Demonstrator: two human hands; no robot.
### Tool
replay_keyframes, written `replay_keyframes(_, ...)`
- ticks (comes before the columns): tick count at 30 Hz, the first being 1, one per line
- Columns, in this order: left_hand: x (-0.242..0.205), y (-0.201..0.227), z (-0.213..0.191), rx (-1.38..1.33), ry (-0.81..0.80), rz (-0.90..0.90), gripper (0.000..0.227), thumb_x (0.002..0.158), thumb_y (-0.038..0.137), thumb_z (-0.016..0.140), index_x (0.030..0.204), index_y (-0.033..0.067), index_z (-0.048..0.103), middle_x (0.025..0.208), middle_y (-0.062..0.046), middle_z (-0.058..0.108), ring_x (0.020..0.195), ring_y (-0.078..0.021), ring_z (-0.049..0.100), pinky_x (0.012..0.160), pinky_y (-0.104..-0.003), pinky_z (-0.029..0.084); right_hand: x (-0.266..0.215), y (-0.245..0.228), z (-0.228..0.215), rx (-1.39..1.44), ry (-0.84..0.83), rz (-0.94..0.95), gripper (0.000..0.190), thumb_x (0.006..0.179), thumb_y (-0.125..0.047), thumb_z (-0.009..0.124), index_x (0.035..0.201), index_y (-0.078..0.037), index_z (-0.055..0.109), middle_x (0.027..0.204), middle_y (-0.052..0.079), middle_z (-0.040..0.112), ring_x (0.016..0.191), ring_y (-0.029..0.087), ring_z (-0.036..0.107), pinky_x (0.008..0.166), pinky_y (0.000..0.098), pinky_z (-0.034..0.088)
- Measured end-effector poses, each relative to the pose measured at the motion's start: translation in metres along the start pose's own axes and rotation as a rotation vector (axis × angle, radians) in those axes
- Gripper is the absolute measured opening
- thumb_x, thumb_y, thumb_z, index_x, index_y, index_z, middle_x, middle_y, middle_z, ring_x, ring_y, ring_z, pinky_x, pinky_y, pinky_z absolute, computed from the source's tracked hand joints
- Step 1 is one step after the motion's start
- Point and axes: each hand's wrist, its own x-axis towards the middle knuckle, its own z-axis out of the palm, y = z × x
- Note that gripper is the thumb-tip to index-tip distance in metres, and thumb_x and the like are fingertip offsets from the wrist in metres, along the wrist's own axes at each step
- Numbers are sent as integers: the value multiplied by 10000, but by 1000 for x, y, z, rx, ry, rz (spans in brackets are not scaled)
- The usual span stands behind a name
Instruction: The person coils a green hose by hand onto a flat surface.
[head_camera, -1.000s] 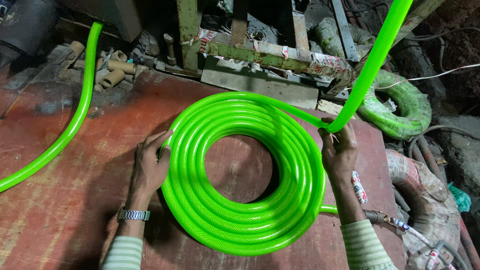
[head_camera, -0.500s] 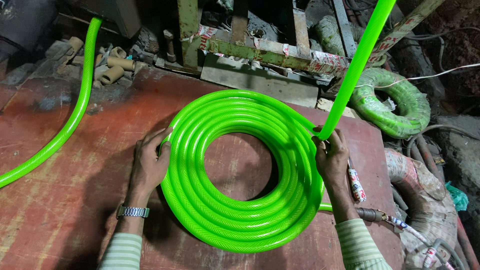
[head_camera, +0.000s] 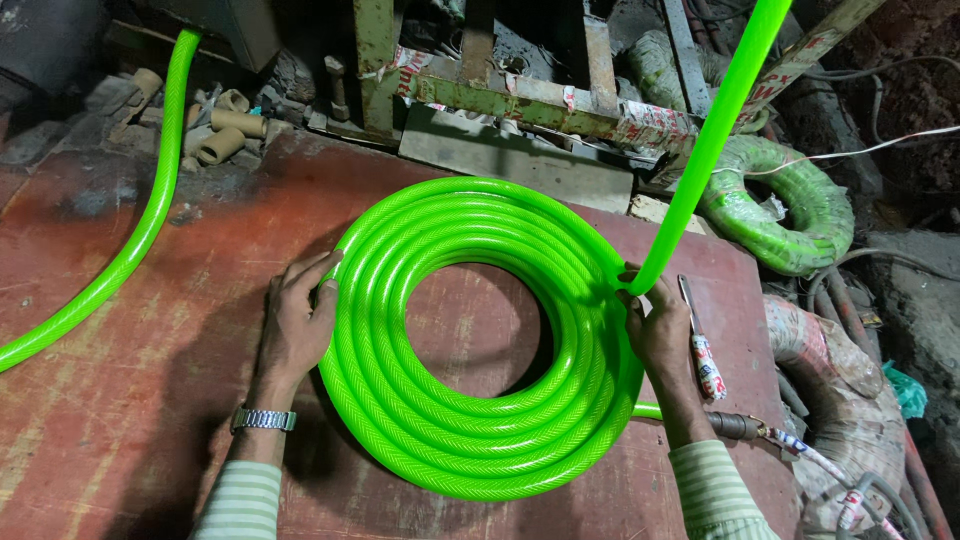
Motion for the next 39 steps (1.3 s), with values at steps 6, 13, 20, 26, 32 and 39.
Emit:
replay_keyframes(6, 1, 2, -1, -31, 12, 16, 429, 932, 101, 556, 1336, 150, 692, 1300, -145, 660, 1272, -360, 576, 1091, -437, 369, -7, 15, 3, 25, -47, -23, 243, 843, -29, 758, 1057, -144, 756, 1121, 180, 704, 1123, 450, 649, 951, 548, 523)
replay_keyframes(13, 0, -1, 2, 2, 26, 60, 426, 927, 87, 556, 1325, 134, 700, 1291, -151, 668, 1256, -358, 590, 1086, -454, 386, -11, 14, 3, 7, -50, -89, 211, 828, 12, 755, 1008, -98, 757, 1165, 169, 717, 1117, 438, 657, 924, 559, 528)
replay_keyframes(20, 0, 8, -1, -17, 5, -5, 447, 924, 84, 550, 1340, 162, 693, 1318, -130, 662, 1269, -344, 580, 1109, -454, 372, -13, 13, 2, -44, -65, -94, 214, 828, -40, 767, 1007, -156, 746, 1247, 93, 704, 1088, 419, 670, 901, 543, 545)
replay_keyframes(26, 3, 22, -11, -120, -12, -43, 402, 929, 68, 573, 1307, 108, 704, 1291, -177, 675, 1271, -372, 587, 1111, -443, 402, -14, 18, 5, -85, -78, -102, 218, 801, -10, 769, 971, -144, 745, 1259, 73, 700, 1051, 427, 682, 874, 557, 562)
replay_keyframes(32, 0, 32, -19, -213, 34, -201, 389, 988, 70, 525, 1349, 82, 669, 1222, -228, 692, 1219, -366, 616, 1024, -468, 481, -14, 16, 1, -116, -120, -61, 212, 840, -80, 742, 1001, -217, 761, 1280, 18, 688, 1025, 408, 689, 858, 533, 570)
replay_keyframes(39, 0, 16, -13, -127, 64, -205, 366, 976, 104, 571, 1319, 89, 697, 1196, -218, 703, 1161, -358, 644, 989, -449, 514, -11, -39, -36, -64, -233, -69, 490, 792, -121, 780, 1268, -117, 662, 1194, 236, 673, 1050, 516, 644, 868, 609, 537)
